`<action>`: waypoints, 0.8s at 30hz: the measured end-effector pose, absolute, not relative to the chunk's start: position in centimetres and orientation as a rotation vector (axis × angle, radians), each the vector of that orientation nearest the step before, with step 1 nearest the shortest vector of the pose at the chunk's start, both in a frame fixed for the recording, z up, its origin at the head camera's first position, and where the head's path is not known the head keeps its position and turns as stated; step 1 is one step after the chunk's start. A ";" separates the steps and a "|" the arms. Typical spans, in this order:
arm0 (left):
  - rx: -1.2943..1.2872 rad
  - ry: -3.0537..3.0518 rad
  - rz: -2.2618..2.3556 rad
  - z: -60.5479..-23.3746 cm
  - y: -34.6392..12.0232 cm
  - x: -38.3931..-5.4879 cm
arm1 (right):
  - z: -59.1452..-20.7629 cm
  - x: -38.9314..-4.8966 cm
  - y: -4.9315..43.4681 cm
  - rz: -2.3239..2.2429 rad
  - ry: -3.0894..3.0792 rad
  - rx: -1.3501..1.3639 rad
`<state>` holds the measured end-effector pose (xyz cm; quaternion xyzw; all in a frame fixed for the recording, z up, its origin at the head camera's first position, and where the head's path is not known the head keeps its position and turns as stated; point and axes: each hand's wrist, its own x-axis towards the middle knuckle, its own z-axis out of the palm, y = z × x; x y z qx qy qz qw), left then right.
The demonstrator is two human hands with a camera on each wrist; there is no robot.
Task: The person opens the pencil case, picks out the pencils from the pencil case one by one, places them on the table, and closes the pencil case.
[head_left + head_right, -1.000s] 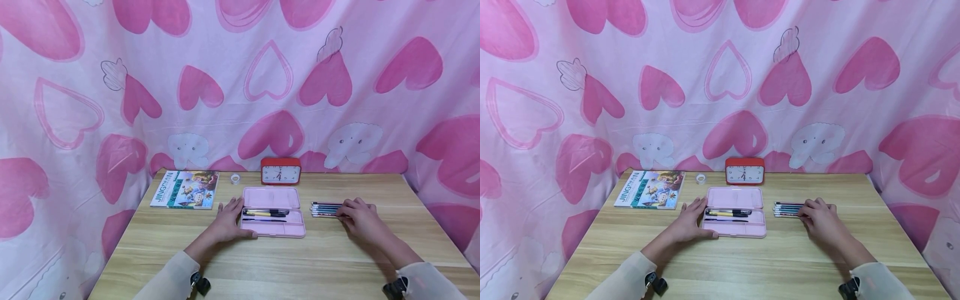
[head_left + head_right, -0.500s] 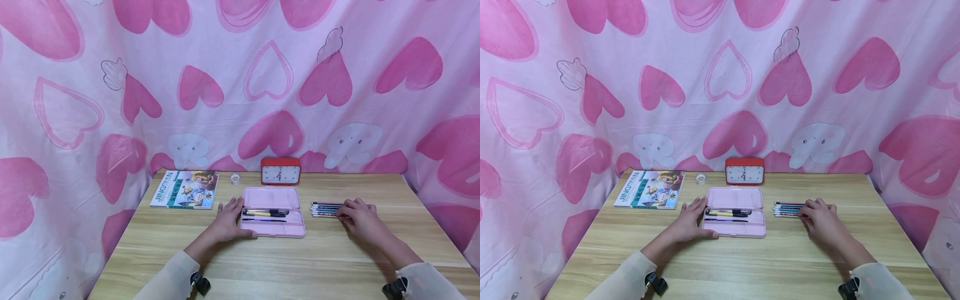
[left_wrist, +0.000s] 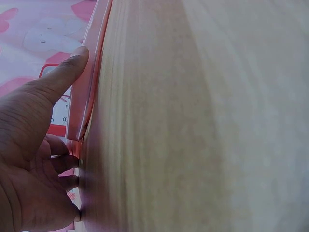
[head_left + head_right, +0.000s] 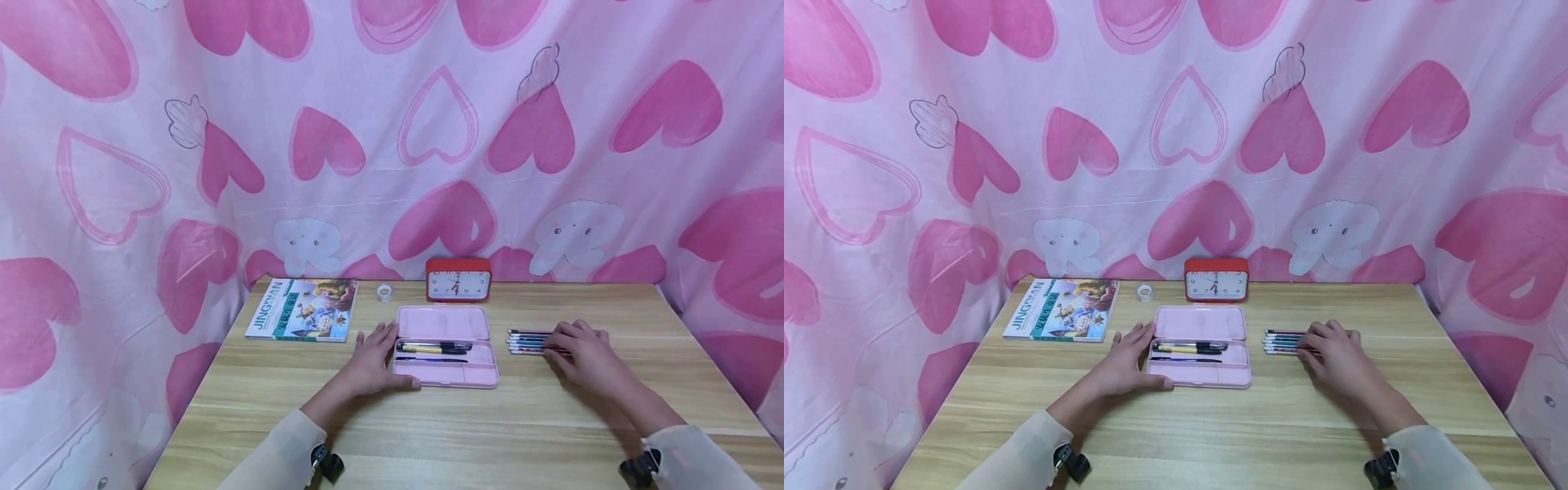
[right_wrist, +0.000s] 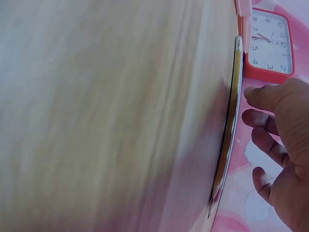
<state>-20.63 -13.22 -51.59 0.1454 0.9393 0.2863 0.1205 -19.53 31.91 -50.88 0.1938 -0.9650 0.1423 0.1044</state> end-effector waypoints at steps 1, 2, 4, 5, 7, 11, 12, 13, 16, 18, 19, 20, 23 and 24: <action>0.423 2.743 0.839 -51.6 -13.2 -20.6 | -50.7 -19.6 31.7 0.428 -2.842 0.577; 0.422 2.741 0.841 -51.6 -13.2 -20.6 | -50.6 -19.6 31.4 0.430 -2.839 0.581; 0.419 2.739 0.845 -51.5 -13.2 -20.6 | -50.4 -19.7 30.8 0.441 -2.832 0.594; 0.418 2.738 0.845 -51.5 -13.2 -20.6 | -50.3 -19.7 30.5 0.442 -2.830 0.597; 0.416 2.738 0.847 -51.5 -13.2 -20.6 | -50.1 -20.0 29.9 0.457 -2.823 0.610; 0.420 2.738 0.848 -51.5 -13.2 -20.6 | -49.8 -20.3 28.6 0.494 -2.799 0.652; 0.422 2.737 0.849 -51.5 -13.2 -20.6 | -49.7 -20.4 28.2 0.507 -2.797 0.665; 0.423 2.737 0.850 -51.5 -13.2 -20.6 | -49.6 -20.5 27.9 0.515 -2.798 0.676; 0.426 2.735 0.850 -51.5 -13.2 -20.6 | -49.3 -20.7 26.8 0.529 -2.810 0.709; 0.426 2.736 0.849 -51.5 -13.2 -20.6 | -49.2 -20.8 26.2 0.532 -2.817 0.732; 0.427 2.737 0.848 -51.5 -13.2 -20.6 | -49.2 -20.9 25.9 0.533 -2.818 0.743; 0.427 2.738 0.846 -51.6 -13.2 -20.6 | -49.1 -20.9 25.6 0.531 -2.816 0.755; 0.429 2.740 0.845 -51.6 -13.2 -20.6 | -49.1 -21.1 24.8 0.532 -2.817 0.789; 0.429 2.740 0.846 -51.6 -13.3 -20.6 | -49.2 -21.1 24.5 0.535 -2.820 0.798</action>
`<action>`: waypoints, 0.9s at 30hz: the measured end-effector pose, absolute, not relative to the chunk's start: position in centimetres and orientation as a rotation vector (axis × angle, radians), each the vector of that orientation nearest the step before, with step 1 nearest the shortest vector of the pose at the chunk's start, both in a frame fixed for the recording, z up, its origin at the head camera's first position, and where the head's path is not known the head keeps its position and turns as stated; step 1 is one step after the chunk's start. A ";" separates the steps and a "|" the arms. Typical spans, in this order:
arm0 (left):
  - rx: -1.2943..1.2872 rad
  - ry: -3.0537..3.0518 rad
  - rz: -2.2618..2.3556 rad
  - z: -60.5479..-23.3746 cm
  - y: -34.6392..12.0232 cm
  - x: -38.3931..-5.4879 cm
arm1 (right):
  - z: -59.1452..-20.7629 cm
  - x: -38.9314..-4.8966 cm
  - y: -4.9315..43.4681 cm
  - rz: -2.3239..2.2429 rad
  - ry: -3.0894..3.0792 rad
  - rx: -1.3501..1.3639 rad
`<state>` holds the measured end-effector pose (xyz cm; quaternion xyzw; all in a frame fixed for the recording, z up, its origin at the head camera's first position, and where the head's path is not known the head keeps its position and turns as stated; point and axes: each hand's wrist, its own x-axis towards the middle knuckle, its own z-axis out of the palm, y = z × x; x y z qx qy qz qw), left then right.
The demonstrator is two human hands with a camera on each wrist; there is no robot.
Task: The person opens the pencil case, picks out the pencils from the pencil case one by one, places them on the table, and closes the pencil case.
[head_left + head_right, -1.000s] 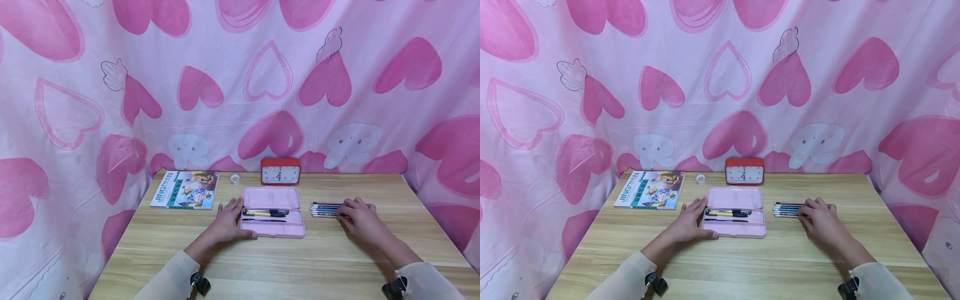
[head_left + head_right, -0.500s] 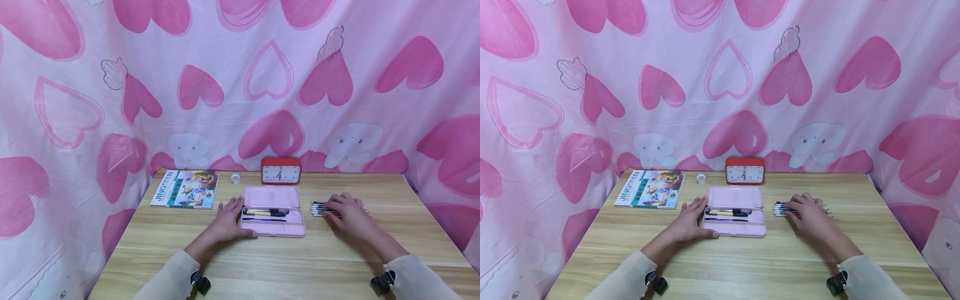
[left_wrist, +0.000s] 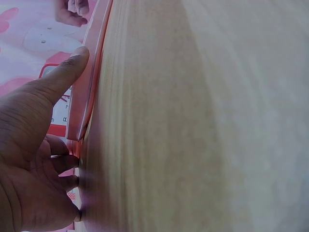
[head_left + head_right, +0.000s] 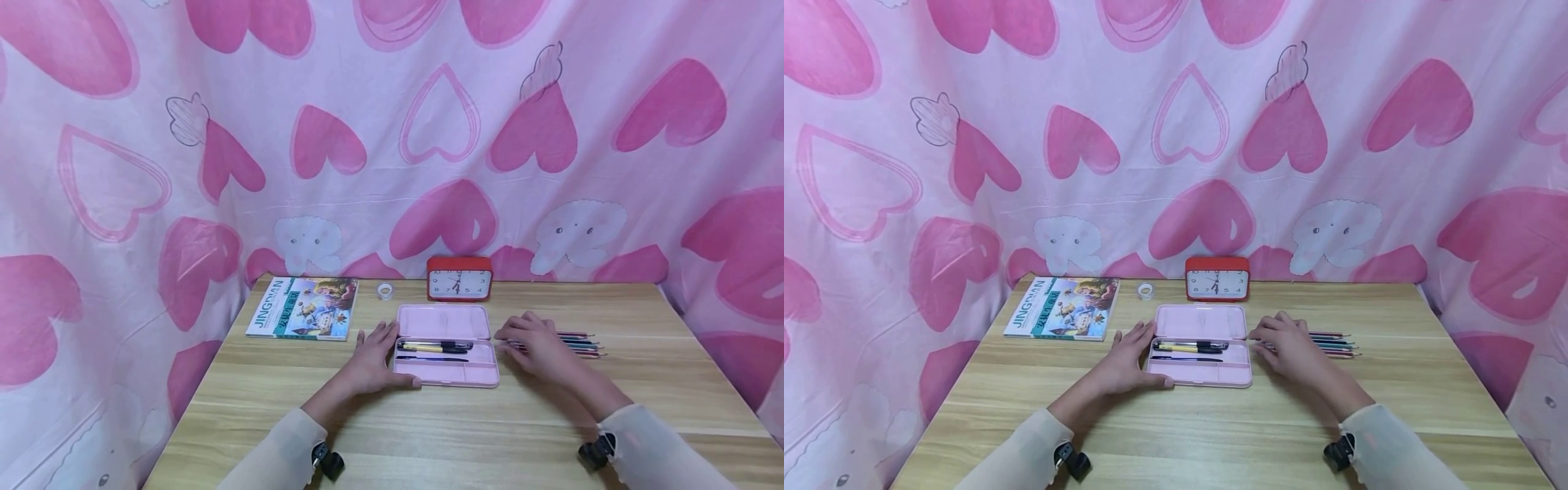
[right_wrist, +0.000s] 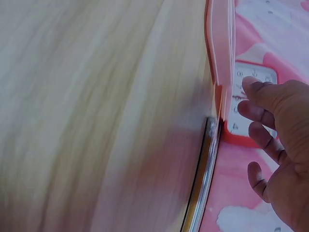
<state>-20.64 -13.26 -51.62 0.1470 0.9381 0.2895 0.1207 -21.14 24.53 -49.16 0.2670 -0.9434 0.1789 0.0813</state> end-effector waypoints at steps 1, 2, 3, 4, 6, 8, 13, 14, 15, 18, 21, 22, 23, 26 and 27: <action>0.430 2.740 0.846 -51.6 -13.3 -20.6 | -49.2 -21.2 24.3 0.542 -2.826 0.803; 0.430 2.739 0.847 -51.6 -13.3 -20.7 | -49.2 -21.2 24.0 0.549 -2.832 0.811; 0.430 2.738 0.848 -51.6 -13.3 -20.7 | -49.2 -21.2 23.8 0.559 -2.845 0.814; 0.429 2.738 0.849 -51.6 -13.3 -20.6 | -49.3 -21.2 23.6 0.571 -2.859 0.811; 0.428 2.736 0.850 -51.6 -13.3 -20.6 | -49.3 -21.2 23.1 0.578 -2.887 0.813; 0.427 2.735 0.850 -51.5 -13.3 -20.6 | -49.5 -21.2 22.8 0.584 -2.905 0.828; 0.431 2.737 0.849 -51.3 -13.3 -20.5 | -49.7 -21.2 22.3 0.586 -2.891 0.908; 0.432 2.738 0.850 -51.4 -13.3 -20.5 | -49.7 -21.3 22.2 0.578 -2.884 0.921; 0.433 2.739 0.851 -51.4 -13.3 -20.5 | -49.7 -21.3 22.1 0.566 -2.880 0.928; 0.433 2.743 0.848 -51.5 -13.3 -20.6 | -49.7 -21.5 21.8 0.520 -2.873 0.938; 0.430 2.741 0.848 -51.5 -13.3 -20.6 | -49.7 -21.7 21.6 0.495 -2.879 0.951; 0.428 2.739 0.848 -51.5 -13.3 -20.6 | -49.6 -21.7 21.4 0.491 -2.881 0.958; 0.427 2.738 0.847 -51.5 -13.3 -20.6 | -49.6 -21.8 21.3 0.490 -2.884 0.965; 0.422 2.733 0.850 -51.5 -13.3 -20.6 | -49.6 -21.9 20.9 0.483 -2.890 0.977; 0.420 2.732 0.849 -51.5 -13.3 -20.6 | -49.5 -21.9 20.8 0.476 -2.891 0.980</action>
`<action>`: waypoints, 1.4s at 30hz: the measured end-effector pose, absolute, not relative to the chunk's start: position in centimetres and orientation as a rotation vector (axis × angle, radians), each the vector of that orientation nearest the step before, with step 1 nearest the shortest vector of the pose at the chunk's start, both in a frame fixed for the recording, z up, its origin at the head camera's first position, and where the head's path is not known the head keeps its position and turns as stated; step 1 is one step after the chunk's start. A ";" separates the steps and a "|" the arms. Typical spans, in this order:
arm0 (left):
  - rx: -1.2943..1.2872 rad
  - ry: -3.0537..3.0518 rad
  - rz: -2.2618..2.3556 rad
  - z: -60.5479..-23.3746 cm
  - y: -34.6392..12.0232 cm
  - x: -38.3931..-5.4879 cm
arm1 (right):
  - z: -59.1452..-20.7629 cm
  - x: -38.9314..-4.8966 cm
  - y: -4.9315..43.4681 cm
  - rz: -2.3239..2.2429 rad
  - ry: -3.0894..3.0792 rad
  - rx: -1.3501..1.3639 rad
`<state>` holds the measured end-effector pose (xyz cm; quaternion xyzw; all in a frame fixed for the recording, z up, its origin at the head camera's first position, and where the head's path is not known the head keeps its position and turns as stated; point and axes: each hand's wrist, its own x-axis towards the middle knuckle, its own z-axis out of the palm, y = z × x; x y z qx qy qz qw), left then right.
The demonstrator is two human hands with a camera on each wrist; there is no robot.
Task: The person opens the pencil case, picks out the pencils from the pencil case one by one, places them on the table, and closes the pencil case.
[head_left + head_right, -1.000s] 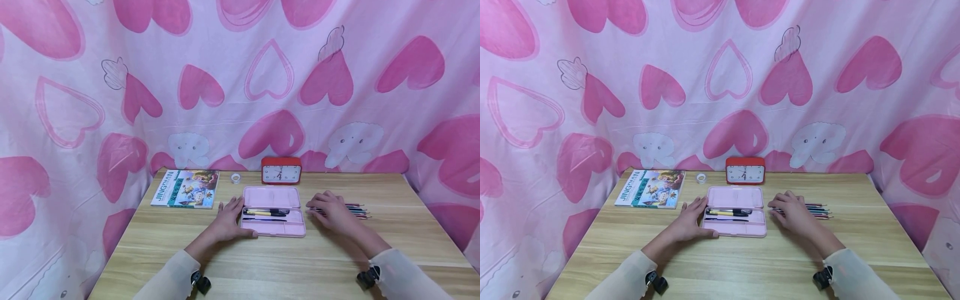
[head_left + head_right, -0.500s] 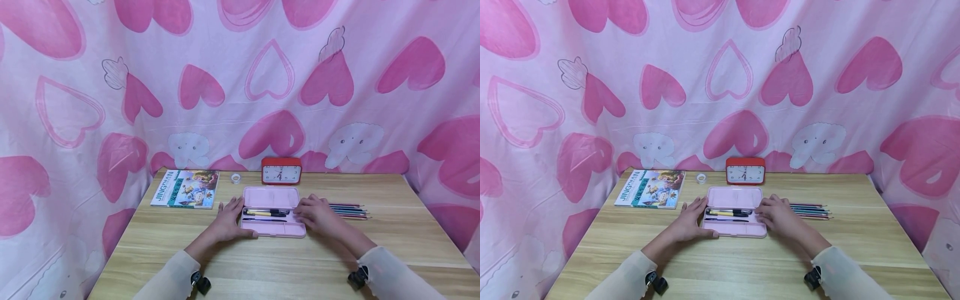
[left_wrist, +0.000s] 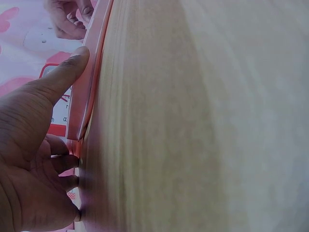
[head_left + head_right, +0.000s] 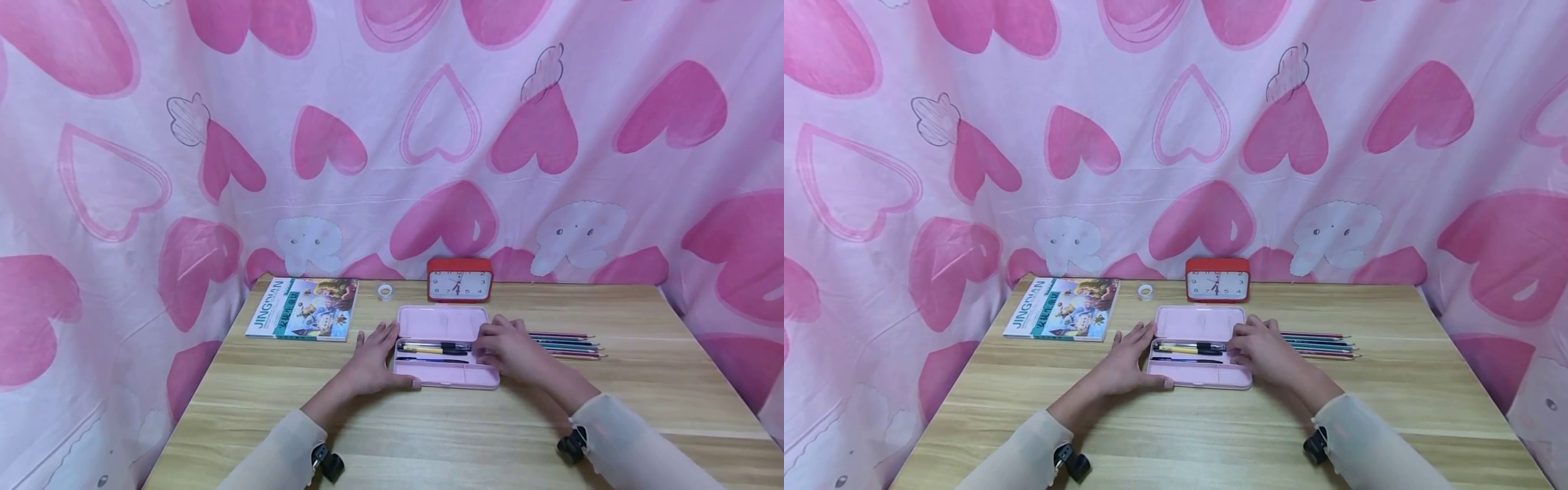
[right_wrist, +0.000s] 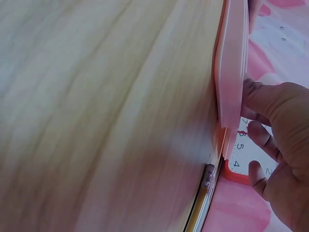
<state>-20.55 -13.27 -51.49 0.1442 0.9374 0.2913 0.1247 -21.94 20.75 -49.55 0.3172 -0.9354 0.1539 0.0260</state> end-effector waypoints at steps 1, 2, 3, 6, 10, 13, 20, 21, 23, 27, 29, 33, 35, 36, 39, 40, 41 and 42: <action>0.420 2.732 0.847 -51.5 -13.3 -20.5 | -49.6 -22.0 20.6 0.467 -2.895 0.978; 0.420 2.732 0.844 -51.5 -13.3 -20.5 | -49.6 -22.0 20.5 0.460 -2.899 0.975; 0.420 2.733 0.843 -51.5 -13.2 -20.5 | -49.7 -22.0 20.4 0.452 -2.902 0.974; 0.423 2.735 0.838 -51.6 -13.2 -20.6 | -49.7 -22.1 20.2 0.422 -2.910 0.973; 0.428 2.742 0.830 -51.7 -13.3 -20.7 | -49.9 -22.1 20.0 0.403 -2.915 0.975; 0.429 2.743 0.831 -51.7 -13.3 -20.7 | -49.9 -22.2 19.9 0.415 -2.911 0.983; 0.426 2.735 0.843 -51.8 -13.3 -20.7 | -49.1 -22.1 19.7 0.571 -2.979 1.006; 0.426 2.736 0.840 -51.8 -13.3 -20.7 | -49.1 -22.0 19.7 0.594 -3.001 1.014; 0.426 2.739 0.835 -51.8 -13.3 -20.7 | -49.0 -22.0 19.6 0.629 -3.026 1.050; 0.426 2.739 0.837 -51.8 -13.4 -20.7 | -49.1 -21.9 19.3 0.644 -3.018 1.133; 0.423 2.735 0.842 -51.8 -13.4 -20.8 | -49.2 -21.8 19.1 0.650 -3.008 1.144; 0.416 2.734 0.840 -51.8 -13.4 -20.8 | -49.2 -21.5 18.9 0.669 -3.009 1.124; 0.416 2.735 0.836 -51.8 -13.4 -20.7 | -49.2 -21.3 18.8 0.673 -3.024 1.106; 0.416 2.735 0.836 -51.8 -13.4 -20.7 | -49.2 -21.3 18.8 0.674 -3.024 1.106; 0.417 2.734 0.839 -51.7 -13.3 -20.7 | -49.2 -21.3 18.7 0.672 -3.042 1.089; 0.419 2.734 0.840 -51.6 -13.3 -20.7 | -49.2 -21.2 18.7 0.660 -3.046 1.085; 0.420 2.734 0.841 -51.6 -13.3 -20.7 | -49.2 -21.2 18.7 0.651 -3.043 1.087; 0.421 2.734 0.841 -51.5 -13.3 -20.6 | -49.3 -21.2 18.7 0.643 -3.039 1.091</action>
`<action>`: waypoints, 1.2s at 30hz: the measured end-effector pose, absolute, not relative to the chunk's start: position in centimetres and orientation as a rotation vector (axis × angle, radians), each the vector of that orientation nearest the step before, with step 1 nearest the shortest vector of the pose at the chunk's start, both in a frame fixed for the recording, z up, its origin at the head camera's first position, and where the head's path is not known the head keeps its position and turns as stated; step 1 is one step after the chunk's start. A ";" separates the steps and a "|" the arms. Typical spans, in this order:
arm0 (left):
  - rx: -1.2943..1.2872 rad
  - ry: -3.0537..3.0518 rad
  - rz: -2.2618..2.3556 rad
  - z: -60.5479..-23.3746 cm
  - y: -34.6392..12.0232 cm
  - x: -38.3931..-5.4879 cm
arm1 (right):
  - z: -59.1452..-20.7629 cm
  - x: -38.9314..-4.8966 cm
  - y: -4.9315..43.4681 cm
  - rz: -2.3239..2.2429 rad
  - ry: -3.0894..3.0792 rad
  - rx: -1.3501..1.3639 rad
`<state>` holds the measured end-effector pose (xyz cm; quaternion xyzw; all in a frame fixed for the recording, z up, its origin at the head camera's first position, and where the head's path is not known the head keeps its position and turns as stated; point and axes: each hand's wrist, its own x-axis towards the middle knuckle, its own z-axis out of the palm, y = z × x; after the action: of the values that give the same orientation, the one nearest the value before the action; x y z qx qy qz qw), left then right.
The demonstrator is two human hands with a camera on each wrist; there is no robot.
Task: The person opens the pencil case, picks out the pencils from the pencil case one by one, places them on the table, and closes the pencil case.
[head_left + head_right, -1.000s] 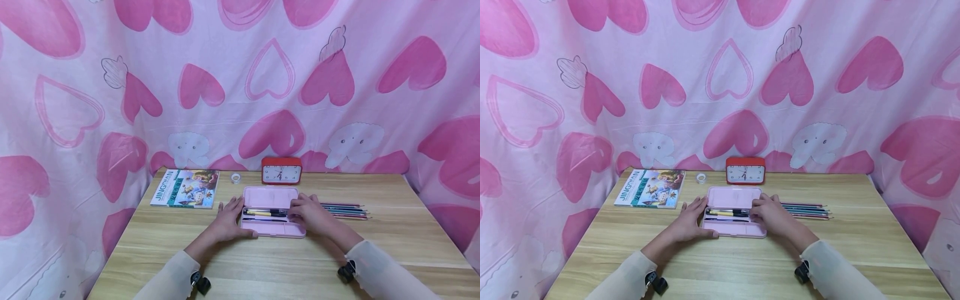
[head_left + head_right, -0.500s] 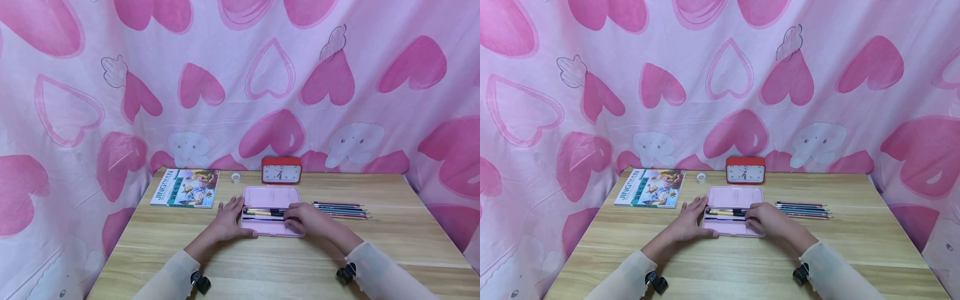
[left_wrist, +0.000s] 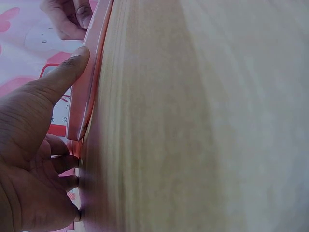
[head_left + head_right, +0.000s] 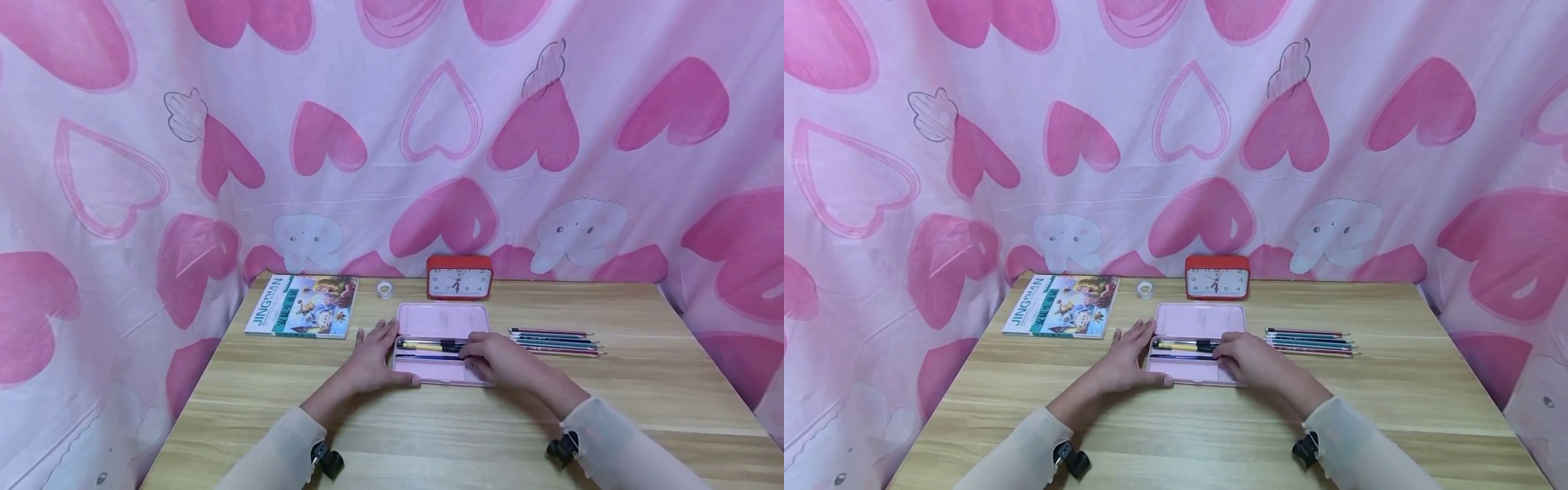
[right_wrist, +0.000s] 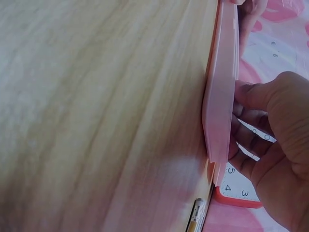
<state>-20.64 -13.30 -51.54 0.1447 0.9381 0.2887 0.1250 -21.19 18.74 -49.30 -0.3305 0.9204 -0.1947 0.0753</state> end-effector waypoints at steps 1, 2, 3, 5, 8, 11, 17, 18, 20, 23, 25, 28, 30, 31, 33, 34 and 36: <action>0.423 2.734 0.842 -51.5 -13.3 -20.6 | -49.3 -21.2 18.8 -0.578 2.765 -0.990; 0.424 2.733 0.843 -51.5 -13.3 -20.6 | -49.4 -21.1 18.8 -0.575 2.769 -0.995; 0.425 2.734 0.843 -51.5 -13.3 -20.6 | -49.4 -21.1 18.8 -0.572 2.773 -0.998; 0.426 2.733 0.845 -51.5 -13.3 -20.6 | -49.5 -21.0 18.8 -0.571 2.782 -0.992; 0.422 2.731 0.846 -51.7 -13.3 -20.7 | -49.6 -20.9 18.9 -0.575 2.788 -0.967; 0.416 2.729 0.848 -51.8 -13.3 -20.7 | -49.6 -20.8 18.9 -0.577 2.795 -0.945; 0.434 2.733 0.837 -51.7 -13.3 -20.7 | -49.5 -20.9 19.2 -0.583 2.812 -0.956; 0.437 2.733 0.832 -51.6 -13.3 -20.7 | -49.5 -20.9 19.3 -0.597 2.816 -0.962; 0.440 2.734 0.829 -51.5 -13.2 -20.6 | -49.5 -21.1 19.4 -0.625 2.845 -0.976; 0.436 2.735 0.825 -51.4 -13.2 -20.6 | -49.5 -21.6 19.7 -0.663 2.934 -0.961; 0.435 2.733 0.826 -51.3 -13.2 -20.6 | -49.5 -22.0 19.9 -0.667 3.013 -0.898; 0.431 2.732 0.830 -51.4 -13.2 -20.6 | -49.6 -22.9 20.2 -0.688 3.080 -0.756; 0.426 2.731 0.829 -51.4 -13.2 -20.6 | -49.7 -23.5 20.3 -0.722 3.086 -0.637; 0.423 2.732 0.830 -51.4 -13.2 -20.6 | -49.7 -23.8 20.3 -0.749 3.077 -0.589; 0.420 2.733 0.824 -51.5 -13.2 -20.6 | -49.7 -24.4 20.3 -0.817 3.027 -0.500; 0.417 2.734 0.822 -51.5 -13.2 -20.6 | -49.7 -24.6 20.3 -0.852 2.992 -0.461; 0.410 2.735 0.817 -51.5 -13.1 -20.6 | -49.5 -25.1 20.2 -0.918 2.919 -0.376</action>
<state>-20.63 -13.15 -51.51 0.1412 0.9405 0.2811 0.1285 -25.07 20.18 -49.54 -0.1220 0.9464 -0.2976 0.0293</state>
